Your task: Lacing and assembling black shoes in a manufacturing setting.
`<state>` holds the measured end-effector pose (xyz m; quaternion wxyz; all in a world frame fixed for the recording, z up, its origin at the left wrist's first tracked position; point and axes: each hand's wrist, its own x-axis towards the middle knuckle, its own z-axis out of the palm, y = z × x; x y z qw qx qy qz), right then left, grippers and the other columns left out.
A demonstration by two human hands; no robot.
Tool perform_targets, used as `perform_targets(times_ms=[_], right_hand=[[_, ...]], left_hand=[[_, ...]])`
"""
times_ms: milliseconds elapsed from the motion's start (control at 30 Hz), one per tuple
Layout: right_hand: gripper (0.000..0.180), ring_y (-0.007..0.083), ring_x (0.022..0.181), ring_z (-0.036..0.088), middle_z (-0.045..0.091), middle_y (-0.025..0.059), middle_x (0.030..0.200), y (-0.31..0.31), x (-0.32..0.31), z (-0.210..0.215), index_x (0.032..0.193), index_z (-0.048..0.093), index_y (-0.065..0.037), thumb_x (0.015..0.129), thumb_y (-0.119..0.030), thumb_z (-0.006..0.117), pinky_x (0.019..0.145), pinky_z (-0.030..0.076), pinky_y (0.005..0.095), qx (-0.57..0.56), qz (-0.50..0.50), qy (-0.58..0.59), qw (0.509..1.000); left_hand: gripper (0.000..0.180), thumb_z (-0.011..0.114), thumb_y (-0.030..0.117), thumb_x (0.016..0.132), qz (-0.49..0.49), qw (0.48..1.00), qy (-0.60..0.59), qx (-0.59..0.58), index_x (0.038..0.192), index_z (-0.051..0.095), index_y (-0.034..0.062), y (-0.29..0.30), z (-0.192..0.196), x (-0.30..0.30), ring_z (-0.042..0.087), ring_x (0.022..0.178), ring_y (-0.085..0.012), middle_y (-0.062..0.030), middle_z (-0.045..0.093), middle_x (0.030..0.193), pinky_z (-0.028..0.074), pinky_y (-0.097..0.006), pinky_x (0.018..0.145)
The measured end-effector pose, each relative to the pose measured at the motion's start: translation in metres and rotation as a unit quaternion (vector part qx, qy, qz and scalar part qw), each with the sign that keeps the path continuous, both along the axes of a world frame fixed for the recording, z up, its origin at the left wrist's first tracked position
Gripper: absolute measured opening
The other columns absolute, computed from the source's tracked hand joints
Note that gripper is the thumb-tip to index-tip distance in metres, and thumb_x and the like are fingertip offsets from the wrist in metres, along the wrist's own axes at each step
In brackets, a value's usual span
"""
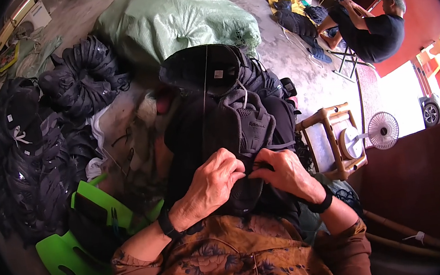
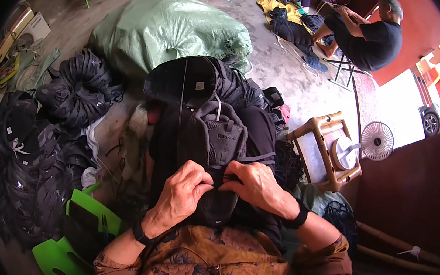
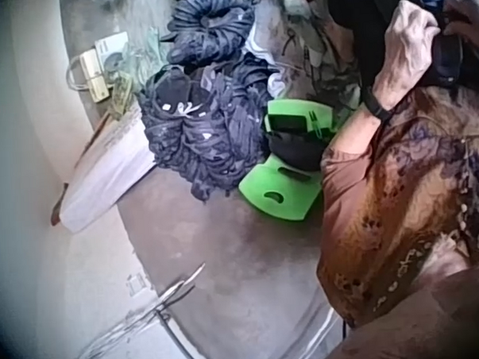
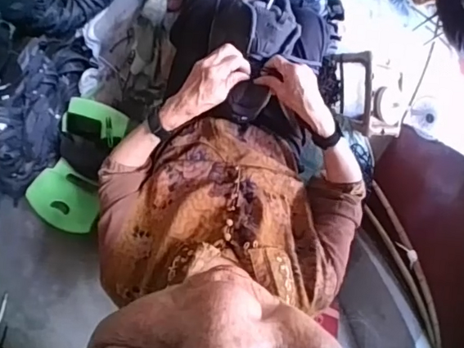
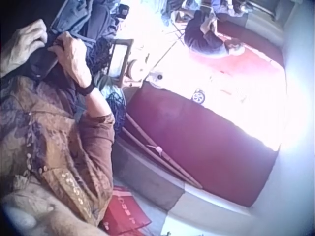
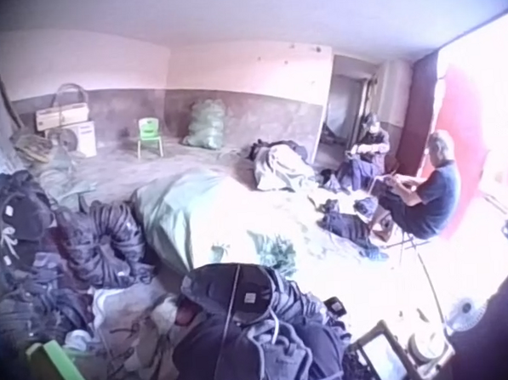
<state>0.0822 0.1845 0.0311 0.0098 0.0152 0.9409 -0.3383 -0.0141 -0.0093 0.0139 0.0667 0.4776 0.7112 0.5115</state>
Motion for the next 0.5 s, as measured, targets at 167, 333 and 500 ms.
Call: perform_targets(times_ms=[167, 333, 500], right_hand=[[0.028, 0.0342, 0.065, 0.067, 0.066, 0.0138, 0.068, 0.011, -0.001, 0.005, 0.089, 0.059, -0.003, 0.081, -0.024, 0.076, 0.056, 0.051, 0.0415, 0.023, 0.066, 0.014, 0.997], [0.024, 0.0312, 0.054, 0.064, 0.06, 0.011, 0.06, 0.02, 0.029, -0.005, 0.089, 0.059, -0.005, 0.079, -0.018, 0.076, 0.051, 0.05, 0.0394, 0.055, 0.014, 0.042, 0.998], [0.028, 0.0255, 0.056, 0.064, 0.062, 0.0134, 0.064, 0.018, 0.032, -0.017, 0.089, 0.058, 0.0, 0.079, -0.017, 0.079, 0.054, 0.05, 0.0346, -0.085, -0.047, 0.036, 0.995]], left_hand=[[0.021, 0.064, -0.012, 0.08, 0.025, 0.999, 0.018, 0.033, 0.096, 0.061, 0.0006, 0.007, -0.009, -0.004, 0.063, 0.078, -0.0291, -0.0108, 0.056, 0.088, 0.053, -0.036, 0.067], [0.022, 0.065, -0.01, 0.08, 0.018, 0.998, 0.067, 0.002, 0.099, 0.06, 0.0019, 0.009, -0.01, -0.003, 0.063, 0.079, -0.0268, -0.0101, 0.055, 0.088, 0.053, -0.036, 0.066], [0.017, 0.062, 0.0, 0.077, 0.028, 0.962, 0.245, -0.114, 0.093, 0.057, 0.0008, 0.012, 0.004, 0.001, 0.06, 0.074, -0.0216, -0.0081, 0.051, 0.085, 0.055, -0.031, 0.064]])
